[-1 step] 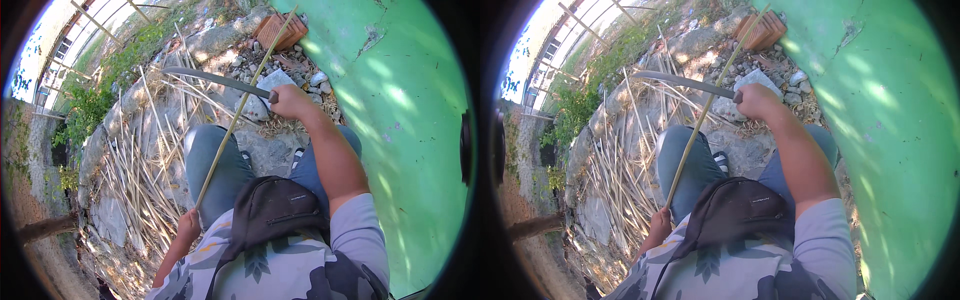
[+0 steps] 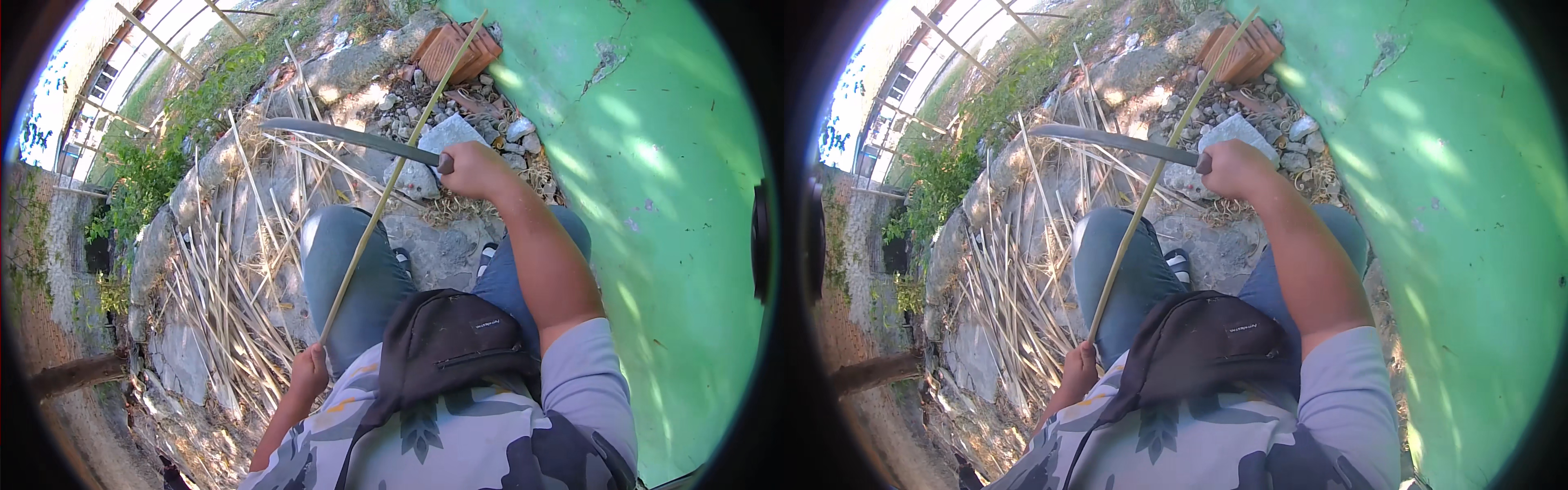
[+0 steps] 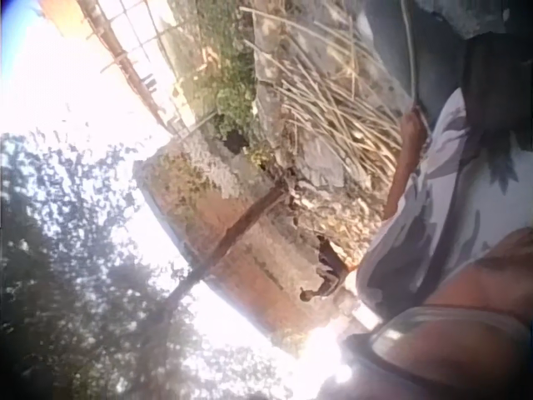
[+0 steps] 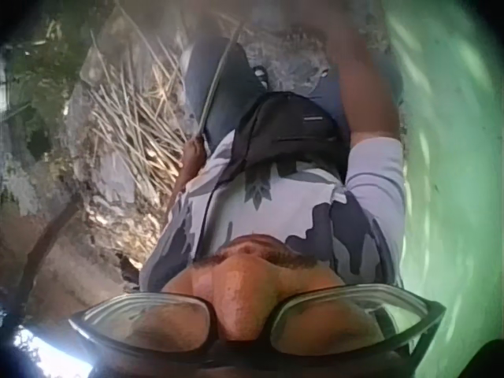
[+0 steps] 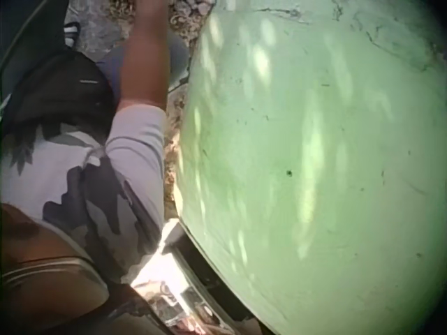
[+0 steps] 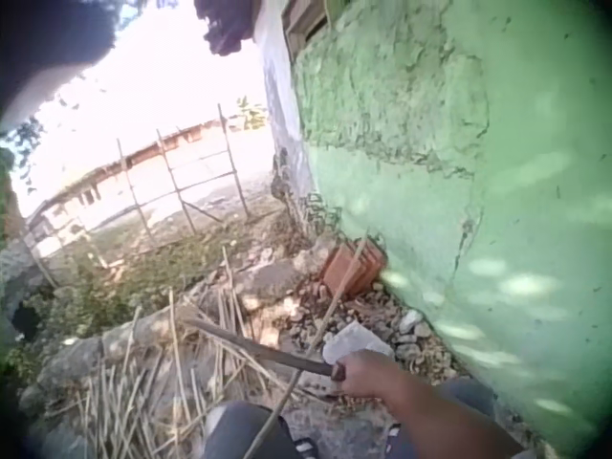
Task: The person shaves a bamboo strip with a machete, reaches down to pick up another bamboo strip from the ground, and shaves it with the machete.
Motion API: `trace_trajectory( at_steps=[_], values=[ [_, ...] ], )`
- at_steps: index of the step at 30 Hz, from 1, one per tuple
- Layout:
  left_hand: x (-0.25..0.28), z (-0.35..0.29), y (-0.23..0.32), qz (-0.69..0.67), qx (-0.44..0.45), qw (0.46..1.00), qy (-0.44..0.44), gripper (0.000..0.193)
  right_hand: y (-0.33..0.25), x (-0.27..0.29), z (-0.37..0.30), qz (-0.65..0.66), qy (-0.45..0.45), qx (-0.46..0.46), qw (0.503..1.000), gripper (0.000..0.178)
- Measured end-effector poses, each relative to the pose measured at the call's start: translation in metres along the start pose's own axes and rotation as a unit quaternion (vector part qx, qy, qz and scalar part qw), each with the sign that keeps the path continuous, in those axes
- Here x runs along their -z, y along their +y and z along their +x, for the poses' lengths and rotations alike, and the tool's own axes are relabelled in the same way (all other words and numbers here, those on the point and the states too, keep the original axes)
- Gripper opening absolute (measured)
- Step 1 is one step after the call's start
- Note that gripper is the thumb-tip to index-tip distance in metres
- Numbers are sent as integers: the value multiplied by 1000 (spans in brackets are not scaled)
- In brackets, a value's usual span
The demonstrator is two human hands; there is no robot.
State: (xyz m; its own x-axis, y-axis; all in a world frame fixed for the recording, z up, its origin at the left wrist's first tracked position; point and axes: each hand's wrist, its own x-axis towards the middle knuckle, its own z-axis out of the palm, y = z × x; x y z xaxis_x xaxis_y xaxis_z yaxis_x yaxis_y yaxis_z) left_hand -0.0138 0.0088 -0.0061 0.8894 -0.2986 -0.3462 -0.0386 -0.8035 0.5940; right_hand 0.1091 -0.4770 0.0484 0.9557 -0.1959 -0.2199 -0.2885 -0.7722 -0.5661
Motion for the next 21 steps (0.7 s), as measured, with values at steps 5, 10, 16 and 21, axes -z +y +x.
trace_trajectory(
  at_steps=[5, 10, 16, 21],
  values=[
    [-4, -6, 2, 0, 9, 1000, 7, 51, -35, -21, -24, -70, -53, 121, 989, 18],
    [-12, -6, 2, 99, -44, 991, 78, 47, -26, 7, -22, -89, -68, 74, 991, 17],
    [-11, -10, 9, 91, -40, 992, 81, 45, -20, 7, -22, -77, -39, 38, 996, 19],
    [-12, -4, 2, 72, -48, 993, 79, 46, -23, -2, -18, -86, -72, 101, 989, 21]
  ],
)
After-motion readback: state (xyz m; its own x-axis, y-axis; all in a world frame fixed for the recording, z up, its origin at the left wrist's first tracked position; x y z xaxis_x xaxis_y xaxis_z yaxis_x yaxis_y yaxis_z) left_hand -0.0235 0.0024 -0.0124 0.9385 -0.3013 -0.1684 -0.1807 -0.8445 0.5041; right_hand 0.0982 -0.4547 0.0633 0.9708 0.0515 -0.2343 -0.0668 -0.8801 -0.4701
